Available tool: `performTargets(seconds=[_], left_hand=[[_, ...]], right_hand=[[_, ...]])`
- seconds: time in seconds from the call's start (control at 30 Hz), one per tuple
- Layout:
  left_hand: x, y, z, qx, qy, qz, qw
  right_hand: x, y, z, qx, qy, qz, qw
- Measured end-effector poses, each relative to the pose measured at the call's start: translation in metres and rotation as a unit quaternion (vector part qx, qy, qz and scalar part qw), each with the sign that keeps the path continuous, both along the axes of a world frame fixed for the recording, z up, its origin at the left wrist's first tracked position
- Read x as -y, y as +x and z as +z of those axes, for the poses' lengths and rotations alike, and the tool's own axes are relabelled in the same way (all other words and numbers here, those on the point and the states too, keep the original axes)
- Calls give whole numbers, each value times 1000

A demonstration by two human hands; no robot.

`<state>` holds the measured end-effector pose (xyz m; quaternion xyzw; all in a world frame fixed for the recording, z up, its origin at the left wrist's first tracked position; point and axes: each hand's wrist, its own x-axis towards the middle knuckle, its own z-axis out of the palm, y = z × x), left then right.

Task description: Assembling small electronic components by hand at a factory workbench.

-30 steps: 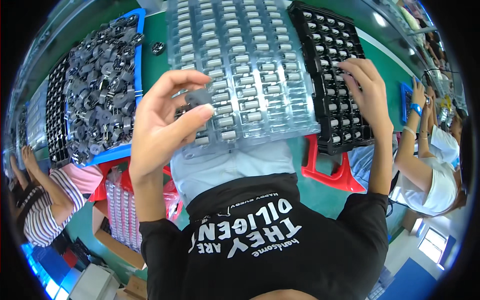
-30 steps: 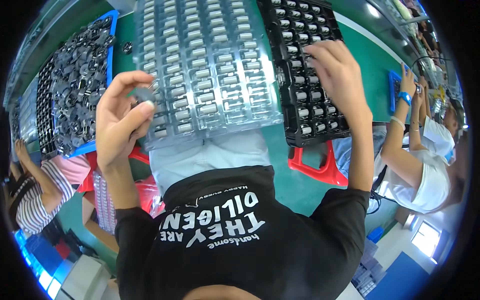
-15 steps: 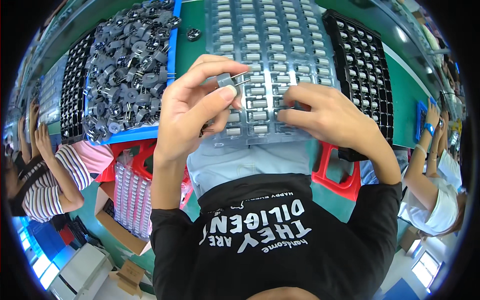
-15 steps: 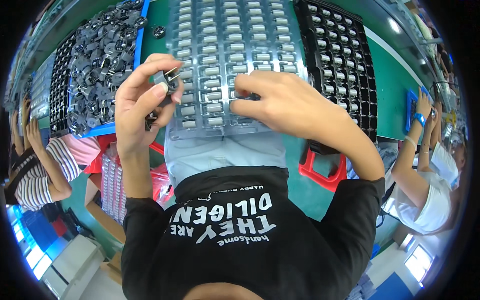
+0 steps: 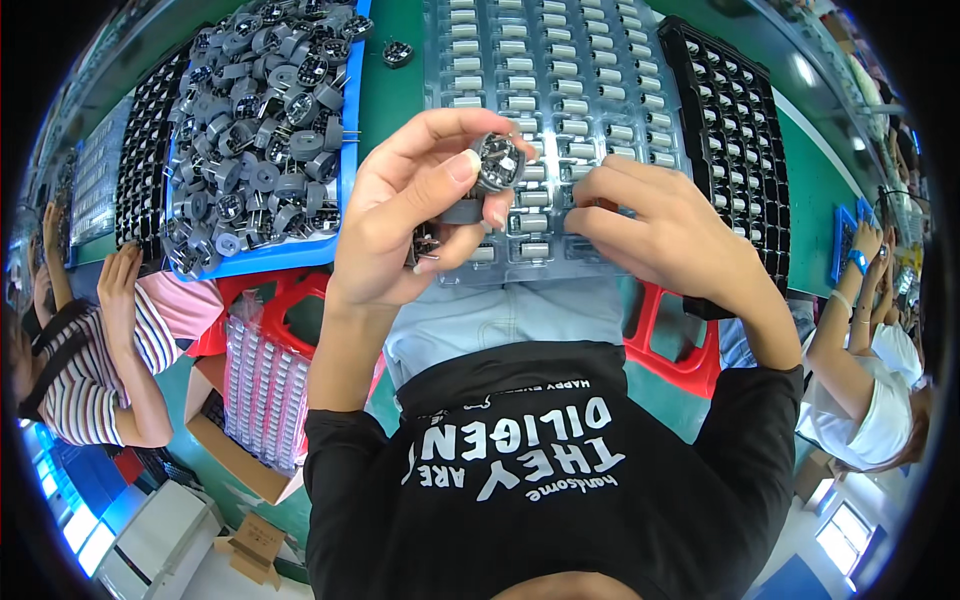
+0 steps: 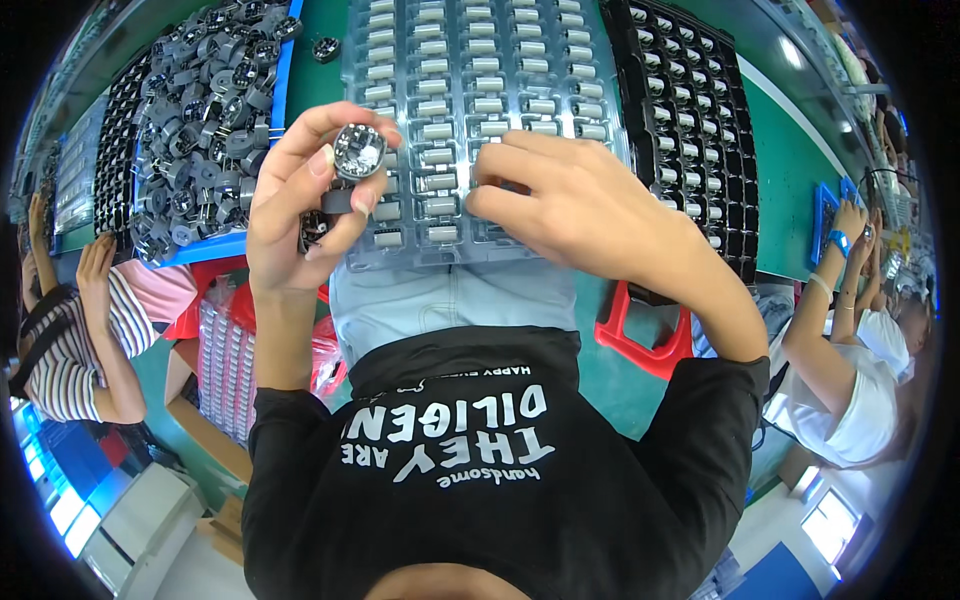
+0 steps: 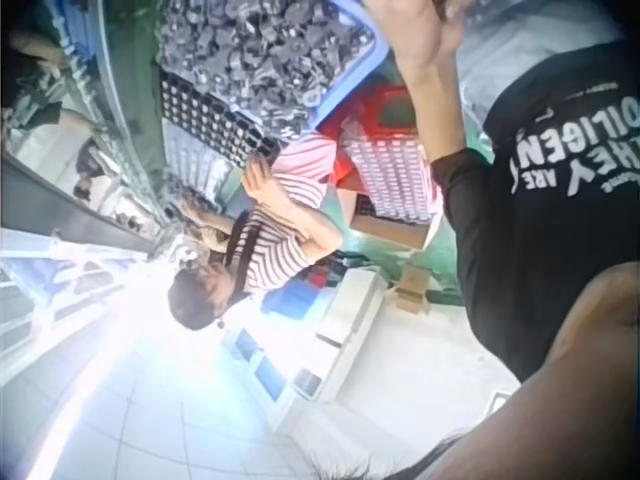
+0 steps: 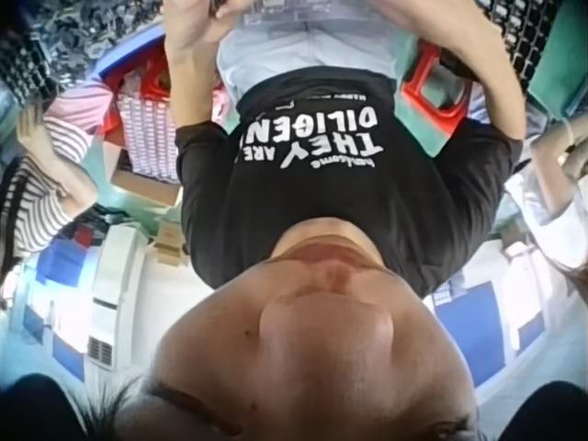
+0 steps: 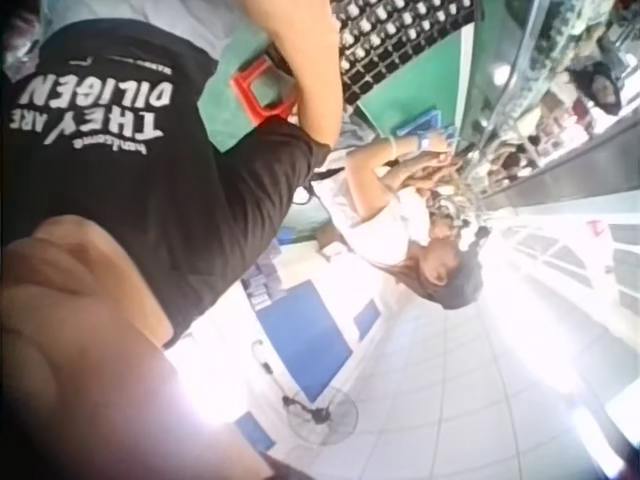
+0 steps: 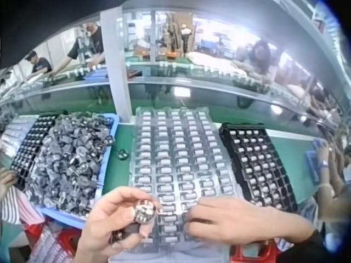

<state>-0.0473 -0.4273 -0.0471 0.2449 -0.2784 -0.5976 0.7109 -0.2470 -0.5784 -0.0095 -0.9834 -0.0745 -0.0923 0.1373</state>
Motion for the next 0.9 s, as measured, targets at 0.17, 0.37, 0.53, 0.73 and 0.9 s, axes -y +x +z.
performTargets(seconds=[0.17, 0.37, 0.53, 0.73, 0.9], left_hand=[[-1, 2, -5, -16, 4, 7, 1000], [-4, 8, -9, -65, -23, -68, 995], [-2, 2, -9, -129, -17, -66, 989], [-3, 2, -15, -135, -38, -75, 987], [-1, 1, -12, -138, -42, -70, 987]], right_hand=[[7, -2, 1, -37, 39, -2, 999], [13, 0, 3, -66, 41, -3, 997], [14, -2, 2, -59, 45, -4, 997], [6, -8, 1, -29, 37, -8, 999], [3, -9, 5, -46, 1, -7, 999]])
